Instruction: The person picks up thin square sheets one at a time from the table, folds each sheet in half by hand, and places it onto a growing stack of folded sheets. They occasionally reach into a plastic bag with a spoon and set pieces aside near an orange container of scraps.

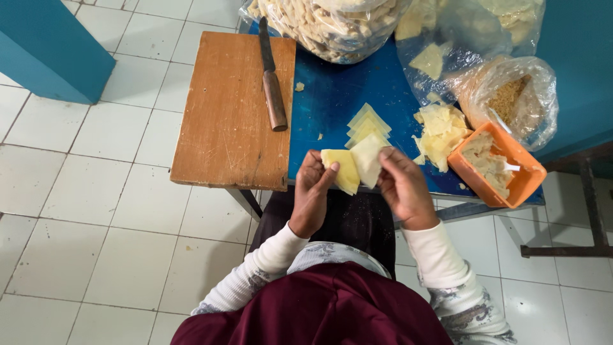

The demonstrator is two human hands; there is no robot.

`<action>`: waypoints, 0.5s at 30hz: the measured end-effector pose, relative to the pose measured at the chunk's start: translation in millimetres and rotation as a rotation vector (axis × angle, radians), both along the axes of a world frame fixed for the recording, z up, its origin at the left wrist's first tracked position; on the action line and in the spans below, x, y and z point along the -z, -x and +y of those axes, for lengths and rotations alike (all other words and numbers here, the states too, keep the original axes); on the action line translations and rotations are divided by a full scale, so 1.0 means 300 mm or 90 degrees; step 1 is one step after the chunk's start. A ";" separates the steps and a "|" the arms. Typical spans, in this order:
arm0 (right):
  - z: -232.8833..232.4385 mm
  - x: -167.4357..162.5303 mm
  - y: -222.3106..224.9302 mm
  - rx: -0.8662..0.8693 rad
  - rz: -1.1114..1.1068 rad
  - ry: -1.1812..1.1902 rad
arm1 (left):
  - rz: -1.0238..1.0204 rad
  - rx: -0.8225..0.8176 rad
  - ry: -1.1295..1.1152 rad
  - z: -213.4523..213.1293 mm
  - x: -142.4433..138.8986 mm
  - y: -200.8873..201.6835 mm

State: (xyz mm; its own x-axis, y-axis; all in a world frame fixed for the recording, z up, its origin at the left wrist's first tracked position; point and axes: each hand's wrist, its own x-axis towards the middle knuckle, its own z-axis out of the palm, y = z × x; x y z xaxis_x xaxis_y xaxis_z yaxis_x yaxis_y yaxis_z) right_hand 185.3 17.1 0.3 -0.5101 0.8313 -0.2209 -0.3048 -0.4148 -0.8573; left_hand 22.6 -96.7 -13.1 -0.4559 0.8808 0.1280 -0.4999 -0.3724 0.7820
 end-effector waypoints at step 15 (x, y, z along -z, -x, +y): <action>-0.026 -0.053 0.049 0.127 -0.489 -0.989 | -0.024 -0.041 -0.013 -0.031 -0.012 0.023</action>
State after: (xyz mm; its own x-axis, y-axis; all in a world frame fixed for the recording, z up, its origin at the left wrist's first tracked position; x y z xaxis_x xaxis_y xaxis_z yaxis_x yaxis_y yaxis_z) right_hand 170.8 9.4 16.2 -0.5533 0.5176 0.6527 0.3870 0.8536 -0.3488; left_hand 15.6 -105.9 -9.6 -0.5167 0.8467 0.1268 -0.5033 -0.4202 0.7551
